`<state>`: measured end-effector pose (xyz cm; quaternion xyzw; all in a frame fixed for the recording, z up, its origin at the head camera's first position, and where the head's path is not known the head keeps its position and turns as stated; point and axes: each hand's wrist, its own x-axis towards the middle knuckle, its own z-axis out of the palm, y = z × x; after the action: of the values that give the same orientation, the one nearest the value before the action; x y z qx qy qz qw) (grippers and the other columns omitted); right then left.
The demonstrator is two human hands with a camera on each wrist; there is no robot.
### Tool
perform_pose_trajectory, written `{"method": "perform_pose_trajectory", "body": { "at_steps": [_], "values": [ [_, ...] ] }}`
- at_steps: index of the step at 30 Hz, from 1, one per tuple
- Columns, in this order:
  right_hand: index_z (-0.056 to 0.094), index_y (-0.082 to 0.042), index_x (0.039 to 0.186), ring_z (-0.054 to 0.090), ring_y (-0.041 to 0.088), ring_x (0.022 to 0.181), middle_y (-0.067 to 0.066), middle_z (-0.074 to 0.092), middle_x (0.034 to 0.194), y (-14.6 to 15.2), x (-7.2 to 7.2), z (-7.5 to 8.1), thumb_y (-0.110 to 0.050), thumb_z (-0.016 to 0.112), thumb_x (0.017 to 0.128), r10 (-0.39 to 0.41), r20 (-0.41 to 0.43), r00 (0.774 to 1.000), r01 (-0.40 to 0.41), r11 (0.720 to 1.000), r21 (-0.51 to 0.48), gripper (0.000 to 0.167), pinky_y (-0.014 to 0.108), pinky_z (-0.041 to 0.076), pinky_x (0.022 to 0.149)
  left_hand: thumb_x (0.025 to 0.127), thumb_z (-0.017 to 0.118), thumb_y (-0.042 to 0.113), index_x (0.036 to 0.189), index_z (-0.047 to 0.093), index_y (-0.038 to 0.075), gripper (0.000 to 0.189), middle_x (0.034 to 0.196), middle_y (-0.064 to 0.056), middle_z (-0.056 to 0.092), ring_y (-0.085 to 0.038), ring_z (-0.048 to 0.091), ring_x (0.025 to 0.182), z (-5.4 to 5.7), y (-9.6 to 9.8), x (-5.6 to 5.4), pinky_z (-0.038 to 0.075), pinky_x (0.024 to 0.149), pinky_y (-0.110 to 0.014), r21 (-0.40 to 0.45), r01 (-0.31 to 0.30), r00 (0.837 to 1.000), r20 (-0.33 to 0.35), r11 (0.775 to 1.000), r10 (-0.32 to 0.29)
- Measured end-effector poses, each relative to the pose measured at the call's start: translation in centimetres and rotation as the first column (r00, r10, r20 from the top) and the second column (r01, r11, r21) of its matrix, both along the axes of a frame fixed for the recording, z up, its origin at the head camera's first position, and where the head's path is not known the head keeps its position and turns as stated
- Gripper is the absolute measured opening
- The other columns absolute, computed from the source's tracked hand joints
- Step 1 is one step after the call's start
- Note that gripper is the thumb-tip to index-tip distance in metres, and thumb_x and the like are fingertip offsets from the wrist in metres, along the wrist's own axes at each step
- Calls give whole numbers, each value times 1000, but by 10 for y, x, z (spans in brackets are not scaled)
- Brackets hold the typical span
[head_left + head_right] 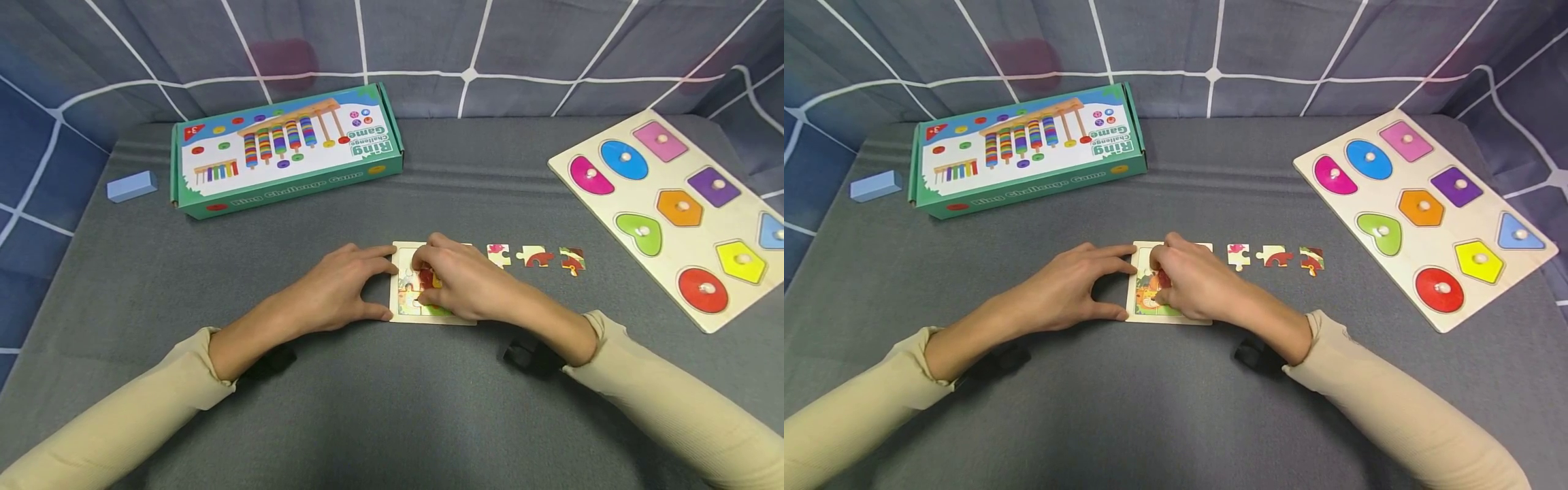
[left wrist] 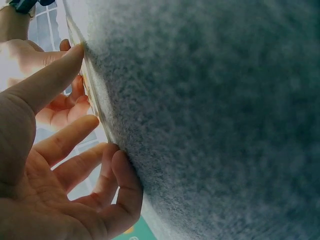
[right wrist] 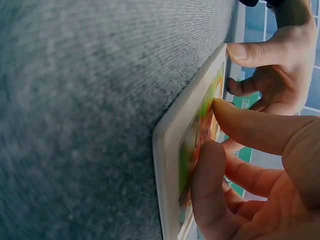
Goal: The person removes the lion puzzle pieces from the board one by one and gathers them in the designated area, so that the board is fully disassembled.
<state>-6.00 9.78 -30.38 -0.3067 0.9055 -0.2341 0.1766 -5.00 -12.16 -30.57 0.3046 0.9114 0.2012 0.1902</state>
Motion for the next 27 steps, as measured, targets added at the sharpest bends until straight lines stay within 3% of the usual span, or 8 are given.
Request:
{"method": "perform_pose_trajectory", "body": {
  "at_steps": [4,10,20,27],
  "values": [
    [67,-4,110,49,18,74,4,54,95,0,1,-1,-16,82,80,-6,-2,1000,6,1000,-10,35,34,41,66,78,84,37,128,65,10,60,151,-8,44,-27,52,113,0,0,0,40,97,-47,3,0,1000,2,1000,0],
    [67,-4,104,50,18,77,4,54,92,-2,3,-6,-18,80,84,-11,-42,999,8,999,-52,27,34,42,67,78,85,36,128,65,10,60,151,-7,44,-26,52,110,-1,-1,0,41,96,-46,9,-1,1000,-3,1000,1],
    [56,-9,94,49,17,76,2,54,91,-2,3,-9,-14,82,81,-37,-55,998,32,995,-91,29,34,42,67,78,85,36,127,65,9,60,150,-9,45,-27,53,111,0,-1,-1,41,96,-46,13,7,1000,-9,1000,-6],
    [58,-9,92,50,15,73,-1,55,85,-2,5,-9,-8,82,78,-39,-88,995,26,990,-136,28,34,42,66,78,85,36,126,65,9,59,149,-9,46,-27,53,111,-1,-1,0,40,97,-46,14,7,1000,-14,1000,-7]
  ]
}}
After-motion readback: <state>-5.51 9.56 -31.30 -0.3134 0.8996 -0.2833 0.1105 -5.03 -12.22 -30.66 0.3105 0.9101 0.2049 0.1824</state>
